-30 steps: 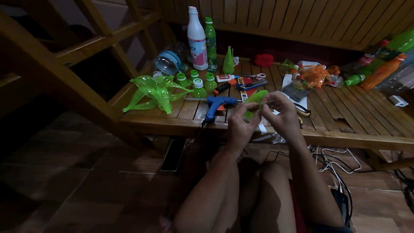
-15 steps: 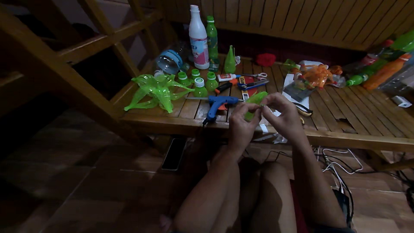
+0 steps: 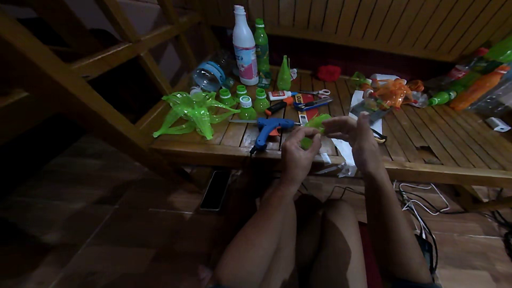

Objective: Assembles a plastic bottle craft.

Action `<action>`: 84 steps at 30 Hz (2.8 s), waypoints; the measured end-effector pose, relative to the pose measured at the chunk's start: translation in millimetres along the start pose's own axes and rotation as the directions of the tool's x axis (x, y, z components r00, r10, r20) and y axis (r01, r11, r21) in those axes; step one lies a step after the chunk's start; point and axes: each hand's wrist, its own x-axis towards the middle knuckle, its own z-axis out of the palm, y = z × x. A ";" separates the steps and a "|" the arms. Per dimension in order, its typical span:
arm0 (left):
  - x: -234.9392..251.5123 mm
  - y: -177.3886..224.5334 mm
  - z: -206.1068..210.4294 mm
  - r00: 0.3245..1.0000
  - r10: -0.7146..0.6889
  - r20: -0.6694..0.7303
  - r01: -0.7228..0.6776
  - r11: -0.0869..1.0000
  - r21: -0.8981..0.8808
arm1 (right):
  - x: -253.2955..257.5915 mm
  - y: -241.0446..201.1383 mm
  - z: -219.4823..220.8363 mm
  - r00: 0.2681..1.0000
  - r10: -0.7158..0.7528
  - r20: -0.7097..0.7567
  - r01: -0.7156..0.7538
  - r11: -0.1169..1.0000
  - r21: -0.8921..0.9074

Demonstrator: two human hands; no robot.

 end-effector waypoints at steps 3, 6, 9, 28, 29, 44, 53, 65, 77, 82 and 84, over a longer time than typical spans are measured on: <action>0.3 -0.6 -0.9 1.000 -0.022 0.007 0.022 1.000 -0.011 | 3.8 0.9 -3.9 0.982 -0.061 -0.177 0.082 0.990 0.113; -0.1 -0.8 -2.2 0.998 -0.055 0.014 0.055 0.998 -0.020 | 3.9 -1.2 -7.1 0.951 -0.130 -0.280 0.166 0.980 0.106; 0.0 0.0 -1.6 0.998 -0.067 0.001 0.067 0.998 -0.023 | -4.0 -6.2 -4.5 0.976 -0.126 -0.180 0.114 0.991 -0.072; -0.6 2.7 -0.1 0.998 -0.064 -0.011 0.063 0.997 -0.052 | 8.8 -2.3 3.3 0.999 -0.028 0.026 0.033 0.979 -0.200; -0.5 2.4 0.2 0.998 -0.057 -0.015 0.057 0.997 -0.050 | 9.3 -1.5 3.4 0.999 -0.039 0.027 0.044 0.978 -0.203; -2.6 0.8 2.9 1.000 -0.007 -0.028 0.006 1.000 -0.024 | 10.1 1.7 6.6 0.987 -0.159 0.017 0.157 0.945 -0.285; -3.0 -0.2 3.3 1.000 0.005 -0.023 -0.006 1.000 -0.025 | 9.5 1.5 7.2 0.979 -0.202 0.005 0.194 0.933 -0.304; -2.2 0.9 1.3 0.999 -0.039 -0.021 0.039 0.999 -0.014 | 8.5 -3.1 4.5 0.992 -0.113 0.048 0.122 0.948 -0.294; 2.3 4.2 -2.9 0.980 -0.195 0.024 0.196 0.980 -0.024 | 21.3 4.7 -5.8 0.975 -0.113 -0.191 0.139 0.982 0.130; 15.5 9.3 -8.5 0.957 -0.283 0.057 0.281 0.959 0.046 | 17.8 6.0 -13.9 0.932 -0.100 -0.350 0.199 0.945 0.260; 28.7 12.0 -11.2 0.951 -0.293 0.103 0.287 0.955 0.073 | 14.7 13.0 -16.1 0.938 -0.063 -0.339 0.139 0.969 0.203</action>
